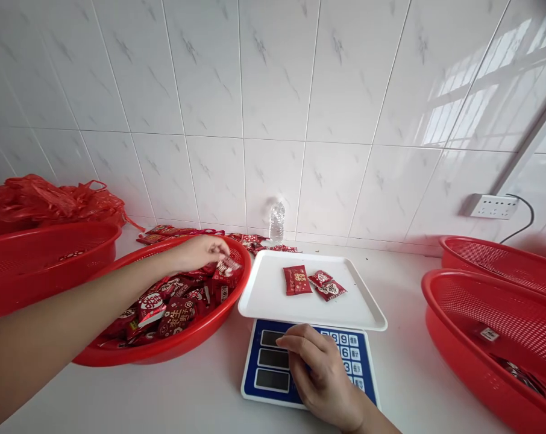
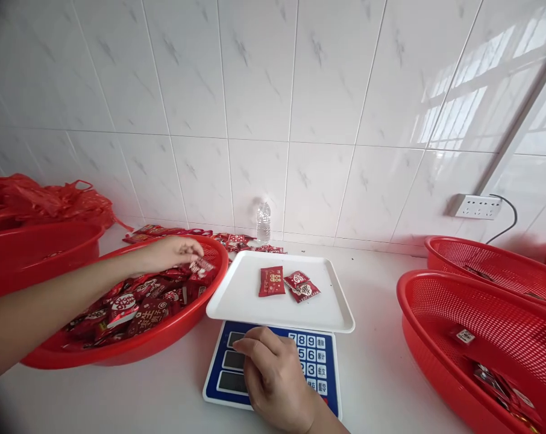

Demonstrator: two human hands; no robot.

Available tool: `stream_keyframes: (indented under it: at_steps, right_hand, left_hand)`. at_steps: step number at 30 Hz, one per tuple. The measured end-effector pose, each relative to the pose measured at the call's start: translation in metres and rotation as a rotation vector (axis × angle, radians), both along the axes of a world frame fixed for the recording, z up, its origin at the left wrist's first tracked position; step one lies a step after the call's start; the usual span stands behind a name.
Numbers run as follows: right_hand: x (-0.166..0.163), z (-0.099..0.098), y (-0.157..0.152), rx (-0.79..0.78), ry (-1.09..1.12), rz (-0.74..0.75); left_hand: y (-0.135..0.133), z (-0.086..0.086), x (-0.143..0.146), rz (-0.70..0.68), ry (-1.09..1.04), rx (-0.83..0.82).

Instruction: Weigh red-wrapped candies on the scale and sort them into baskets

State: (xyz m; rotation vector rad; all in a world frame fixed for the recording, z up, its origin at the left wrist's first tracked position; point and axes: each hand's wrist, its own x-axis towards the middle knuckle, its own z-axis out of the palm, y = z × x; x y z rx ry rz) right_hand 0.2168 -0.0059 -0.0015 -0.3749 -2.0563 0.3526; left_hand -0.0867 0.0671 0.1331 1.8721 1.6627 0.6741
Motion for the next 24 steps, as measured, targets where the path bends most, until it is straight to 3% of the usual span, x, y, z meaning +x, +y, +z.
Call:
stream_keyframes:
  at_steps: [3, 7, 12, 16, 20, 24]
  right_hand:
    - [0.000, 0.000, 0.000, -0.009, 0.000, -0.002]
    - [-0.001, -0.001, 0.000, -0.013, 0.011, -0.018]
    - [-0.003, -0.001, 0.002, -0.006, 0.029, -0.026]
    - [-0.003, 0.000, 0.003, 0.016, 0.037, -0.030]
    - [-0.003, 0.001, 0.003, 0.039, 0.043, -0.038]
    - [-0.003, 0.005, 0.003, 0.068, 0.050, -0.041]
  left_hand:
    - [0.001, 0.008, 0.032, 0.007, -0.103, 0.086]
    - [0.004, -0.018, 0.079, -0.161, -0.112, 0.008]
    - [0.004, -0.059, 0.135, -0.317, 0.196, 0.139]
    - [0.005, -0.070, 0.175, -0.299, 0.420, 0.030]
    - [0.017, -0.076, 0.198, -0.240, 0.545, 0.088]
    - [0.032, -0.078, 0.199, -0.277, 0.549, 0.121]
